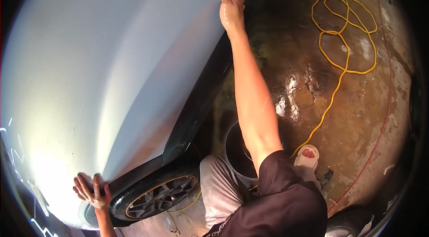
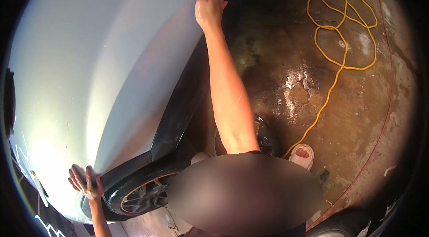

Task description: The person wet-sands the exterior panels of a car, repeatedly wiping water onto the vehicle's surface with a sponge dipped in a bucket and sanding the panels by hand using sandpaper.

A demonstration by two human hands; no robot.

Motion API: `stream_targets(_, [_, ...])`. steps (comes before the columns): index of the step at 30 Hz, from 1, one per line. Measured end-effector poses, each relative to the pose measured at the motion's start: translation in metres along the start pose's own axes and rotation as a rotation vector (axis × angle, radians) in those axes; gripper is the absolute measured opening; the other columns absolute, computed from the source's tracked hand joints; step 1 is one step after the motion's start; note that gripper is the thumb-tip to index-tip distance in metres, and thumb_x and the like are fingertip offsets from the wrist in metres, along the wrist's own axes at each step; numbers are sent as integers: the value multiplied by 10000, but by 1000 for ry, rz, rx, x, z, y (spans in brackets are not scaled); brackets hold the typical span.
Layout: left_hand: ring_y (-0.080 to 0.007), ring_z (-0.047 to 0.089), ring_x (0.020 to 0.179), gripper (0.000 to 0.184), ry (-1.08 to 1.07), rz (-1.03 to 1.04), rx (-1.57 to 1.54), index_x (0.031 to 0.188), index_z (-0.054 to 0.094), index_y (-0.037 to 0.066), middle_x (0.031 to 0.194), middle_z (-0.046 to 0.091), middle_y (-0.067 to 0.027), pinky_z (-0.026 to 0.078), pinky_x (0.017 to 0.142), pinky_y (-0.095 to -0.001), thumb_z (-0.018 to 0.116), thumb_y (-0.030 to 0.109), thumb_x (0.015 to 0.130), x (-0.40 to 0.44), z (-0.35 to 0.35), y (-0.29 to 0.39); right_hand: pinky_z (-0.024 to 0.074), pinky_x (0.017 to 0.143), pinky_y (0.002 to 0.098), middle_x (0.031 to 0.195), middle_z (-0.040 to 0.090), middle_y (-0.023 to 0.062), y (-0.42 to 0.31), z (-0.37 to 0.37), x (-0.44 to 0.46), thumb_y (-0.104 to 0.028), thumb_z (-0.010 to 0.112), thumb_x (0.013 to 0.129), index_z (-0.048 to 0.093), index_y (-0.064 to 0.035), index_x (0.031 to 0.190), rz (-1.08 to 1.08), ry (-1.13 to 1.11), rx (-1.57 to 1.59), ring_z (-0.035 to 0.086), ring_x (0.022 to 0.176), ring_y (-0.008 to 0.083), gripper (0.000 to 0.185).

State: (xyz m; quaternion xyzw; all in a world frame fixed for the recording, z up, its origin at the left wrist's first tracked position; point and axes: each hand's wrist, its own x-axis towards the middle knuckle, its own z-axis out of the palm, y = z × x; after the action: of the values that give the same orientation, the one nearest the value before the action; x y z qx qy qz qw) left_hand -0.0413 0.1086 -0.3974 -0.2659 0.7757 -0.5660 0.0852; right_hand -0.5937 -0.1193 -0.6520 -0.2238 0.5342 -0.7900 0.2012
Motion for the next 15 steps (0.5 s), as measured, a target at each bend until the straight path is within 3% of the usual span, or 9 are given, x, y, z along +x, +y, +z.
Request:
stream_targets(2, [-489, 347, 1393, 448, -32, -24, -20, 1297, 647, 225, 1501, 390, -284, 155, 1167, -597, 592, 452, 914, -1, -2, 0, 40, 1211, 506, 1616, 50, 267, -22, 26, -80, -283, 295, 1052, 22, 42, 1547, -154, 65, -136, 34, 1511, 391, 652])
stream_targets(4, [-475, 347, 1399, 447, 8, -20, -19, 1279, 662, 225, 1499, 398, -277, 161, 1170, -585, 597, 468, 910, 2, -1, 1, 72, 1173, 635, 1611, 106, 270, -60, 56, -240, -268, 426, 976, 183, 32, 1538, -280, -122, -73, 82, 1508, 404, 682])
stream_targets(5, [-463, 347, 1405, 456, -2, -32, -30, 1278, 666, 228, 1493, 408, -277, 155, 1176, -570, 622, 467, 893, 1, -1, 1, 104, 1114, 726, 1564, 217, 313, -45, 85, -343, -236, 525, 888, 346, 48, 1473, -509, -360, -256, 145, 1467, 503, 673])
stream_targets(6, [-463, 347, 1405, 456, -17, -30, -35, 1278, 666, 228, 1493, 408, -277, 155, 1176, -570, 622, 467, 893, -1, -3, 2, 104, 1097, 749, 1516, 282, 353, -43, 87, -416, -230, 538, 872, 431, 58, 1418, -657, -768, -47, 173, 1405, 612, 626])
stream_targets(9, [-459, 353, 1402, 454, -11, -47, -66, 1267, 679, 217, 1490, 416, -274, 139, 1181, -556, 661, 437, 870, 4, -3, 2, 66, 1061, 794, 1549, 255, 309, -44, 56, -326, -267, 509, 917, 429, 60, 1415, -498, -503, -321, 145, 1450, 543, 601])
stream_targets(10, [-458, 350, 1403, 441, -30, -57, -67, 1256, 687, 214, 1490, 416, -273, 143, 1178, -553, 660, 430, 873, 3, -3, 3, 52, 1111, 741, 1588, 175, 279, -31, 47, -241, -301, 438, 976, 303, 58, 1485, -401, -188, -380, 126, 1492, 432, 637])
stream_targets(11, [-456, 347, 1405, 438, -29, -63, -82, 1257, 687, 215, 1490, 417, -272, 138, 1180, -551, 664, 421, 870, 6, -3, 5, 30, 1160, 663, 1615, 81, 256, -13, 43, -158, -316, 364, 1021, 139, 57, 1529, -88, 28, 27, 72, 1518, 341, 669])
stream_targets(12, [-454, 344, 1407, 437, -32, -71, -79, 1258, 686, 217, 1489, 419, -272, 133, 1181, -550, 667, 412, 867, 8, -7, 7, 18, 1198, 569, 1620, 56, 252, 14, 28, -90, -335, 300, 1049, 40, 52, 1536, -104, 48, -72, 30, 1520, 345, 675])
stream_targets(15, [-440, 349, 1409, 463, -15, -72, -86, 1266, 682, 231, 1507, 406, -248, 134, 1182, -533, 683, 414, 841, 10, -7, 6, 26, 1198, 557, 1626, 49, 243, -14, 44, -132, -351, 318, 1050, 37, 35, 1547, -111, -23, -129, 33, 1522, 341, 689])
